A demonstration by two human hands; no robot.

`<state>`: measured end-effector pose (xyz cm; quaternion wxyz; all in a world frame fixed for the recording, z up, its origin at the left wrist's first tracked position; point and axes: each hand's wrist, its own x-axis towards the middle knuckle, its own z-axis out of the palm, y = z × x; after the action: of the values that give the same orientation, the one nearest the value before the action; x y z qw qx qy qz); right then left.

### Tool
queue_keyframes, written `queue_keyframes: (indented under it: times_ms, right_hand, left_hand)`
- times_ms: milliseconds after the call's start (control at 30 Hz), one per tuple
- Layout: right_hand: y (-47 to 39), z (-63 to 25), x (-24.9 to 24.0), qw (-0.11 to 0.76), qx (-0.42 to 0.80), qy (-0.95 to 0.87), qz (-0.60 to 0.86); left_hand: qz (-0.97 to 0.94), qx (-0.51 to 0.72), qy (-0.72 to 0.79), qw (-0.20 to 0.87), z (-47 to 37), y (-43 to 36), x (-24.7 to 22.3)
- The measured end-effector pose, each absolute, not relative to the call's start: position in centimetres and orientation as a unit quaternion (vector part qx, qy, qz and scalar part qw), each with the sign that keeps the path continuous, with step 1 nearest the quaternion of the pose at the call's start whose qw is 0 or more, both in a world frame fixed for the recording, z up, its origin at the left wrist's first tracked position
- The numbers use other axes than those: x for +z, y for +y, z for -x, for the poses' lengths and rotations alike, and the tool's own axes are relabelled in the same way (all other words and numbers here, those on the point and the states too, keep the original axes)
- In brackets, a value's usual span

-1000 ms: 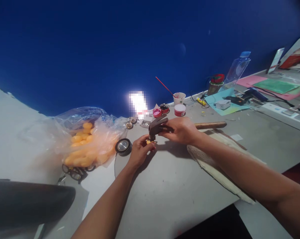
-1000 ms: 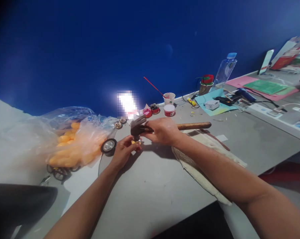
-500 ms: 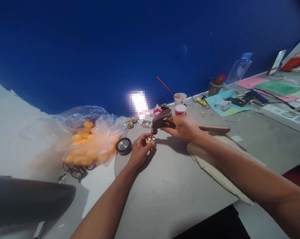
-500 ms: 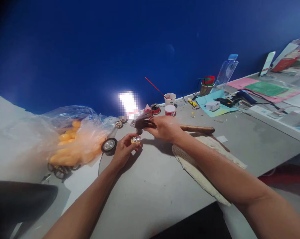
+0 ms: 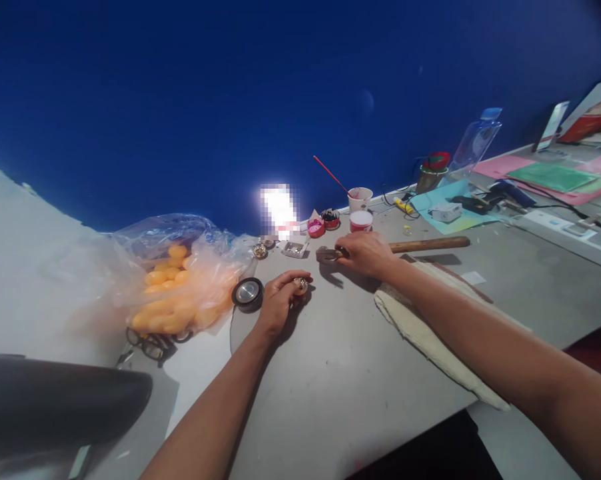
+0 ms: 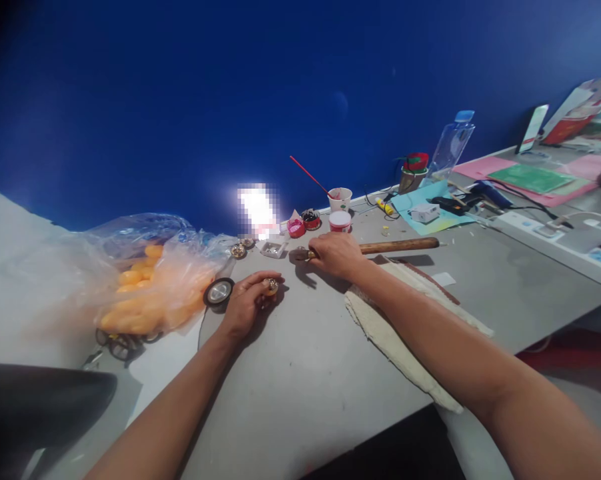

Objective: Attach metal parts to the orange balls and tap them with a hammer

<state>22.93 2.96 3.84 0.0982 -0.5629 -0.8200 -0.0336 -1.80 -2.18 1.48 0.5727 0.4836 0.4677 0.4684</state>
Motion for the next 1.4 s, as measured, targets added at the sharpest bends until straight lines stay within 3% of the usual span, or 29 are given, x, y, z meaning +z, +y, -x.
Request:
queue_keyframes:
  times_ms: [700, 1233, 1400]
  right_hand:
    - [4.1, -23.9, 2.9, 0.059, -0.015, -0.838, 0.543]
    - [3.4, -23.7, 3.6, 0.045, 0.017, -0.844, 0.535]
    - [3.5, -24.1, 4.1, 0.087, 0.023, -0.823, 0.561]
  left_hand:
    - [-0.465, 0.521, 0.435, 0.568, 2.0, -1.6, 0.6]
    - [-0.539, 0.471, 0.483, 0.504, 2.1, -2.2, 0.8]
    - [-0.534, 0.467, 0.489, 0.508, 1.8, -2.2, 0.5]
